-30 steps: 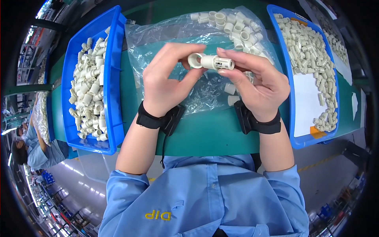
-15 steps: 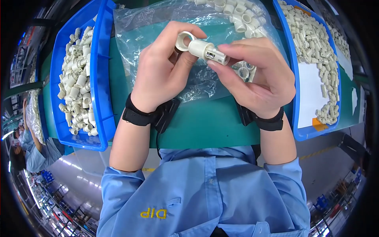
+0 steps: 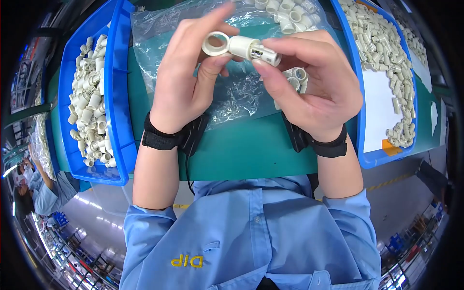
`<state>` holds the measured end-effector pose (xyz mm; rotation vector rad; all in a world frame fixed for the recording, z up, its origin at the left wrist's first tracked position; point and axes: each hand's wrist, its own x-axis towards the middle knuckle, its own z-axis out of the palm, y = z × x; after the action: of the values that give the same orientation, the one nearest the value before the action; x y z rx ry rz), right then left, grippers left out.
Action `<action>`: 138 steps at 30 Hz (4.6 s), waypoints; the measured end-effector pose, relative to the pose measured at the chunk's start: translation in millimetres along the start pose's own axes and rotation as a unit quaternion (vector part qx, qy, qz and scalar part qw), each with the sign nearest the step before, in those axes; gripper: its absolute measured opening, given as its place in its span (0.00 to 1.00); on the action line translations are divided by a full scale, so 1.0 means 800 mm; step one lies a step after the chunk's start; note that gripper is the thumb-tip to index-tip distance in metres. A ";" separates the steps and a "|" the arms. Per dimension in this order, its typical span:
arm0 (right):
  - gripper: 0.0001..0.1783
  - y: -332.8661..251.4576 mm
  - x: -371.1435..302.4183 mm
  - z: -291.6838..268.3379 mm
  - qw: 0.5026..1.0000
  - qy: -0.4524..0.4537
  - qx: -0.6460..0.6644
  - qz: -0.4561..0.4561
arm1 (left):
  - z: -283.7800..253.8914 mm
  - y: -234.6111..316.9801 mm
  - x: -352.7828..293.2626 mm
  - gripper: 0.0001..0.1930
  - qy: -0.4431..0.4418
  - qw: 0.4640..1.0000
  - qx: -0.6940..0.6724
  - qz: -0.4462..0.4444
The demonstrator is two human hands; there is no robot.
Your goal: Manually assembling small white plastic components by snapping them together at a factory workbench.
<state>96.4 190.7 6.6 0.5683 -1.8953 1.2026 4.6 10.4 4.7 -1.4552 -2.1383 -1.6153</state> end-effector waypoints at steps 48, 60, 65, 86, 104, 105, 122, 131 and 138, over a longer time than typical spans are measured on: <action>0.12 -0.013 -0.014 0.033 0.984 0.059 -0.157 0.058 | 0.021 -0.011 -0.005 0.20 0.113 0.993 0.024 0.026; 0.09 -0.020 -0.005 0.018 0.985 -0.002 -0.048 0.164 | 0.016 -0.007 -0.005 0.21 0.083 0.993 0.059 0.065; 0.05 -0.044 0.012 0.004 0.925 0.065 0.198 0.318 | 0.014 0.001 -0.008 0.20 0.082 0.995 -0.007 0.056; 0.23 -0.006 -0.002 0.004 0.844 -0.124 0.310 0.421 | 0.013 -0.002 -0.009 0.19 0.040 0.999 -0.004 0.026; 0.16 -0.011 -0.005 0.002 0.883 -0.076 0.278 0.370 | 0.012 0.013 -0.009 0.16 0.040 0.999 0.018 0.027; 0.16 -0.013 0.001 -0.006 0.891 -0.066 0.250 0.373 | 0.011 0.017 -0.012 0.16 0.042 0.999 0.003 -0.007; 0.18 -0.082 -0.119 -0.353 0.709 -0.289 -0.450 0.460 | -0.286 0.041 -0.064 0.18 -0.058 0.864 0.476 -0.156; 0.13 -0.076 -0.080 -0.304 0.805 -0.193 -0.438 0.351 | -0.143 0.128 -0.051 0.08 -0.022 0.939 0.337 -0.072; 0.13 -0.086 0.036 -0.113 0.960 -0.145 -0.213 0.113 | -0.016 0.040 -0.011 0.07 -0.075 0.951 0.283 -0.099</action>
<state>164.0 242.1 87.0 0.3080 -2.4366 0.8330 26.3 -5.5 27.9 -1.2320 -2.6023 -0.8220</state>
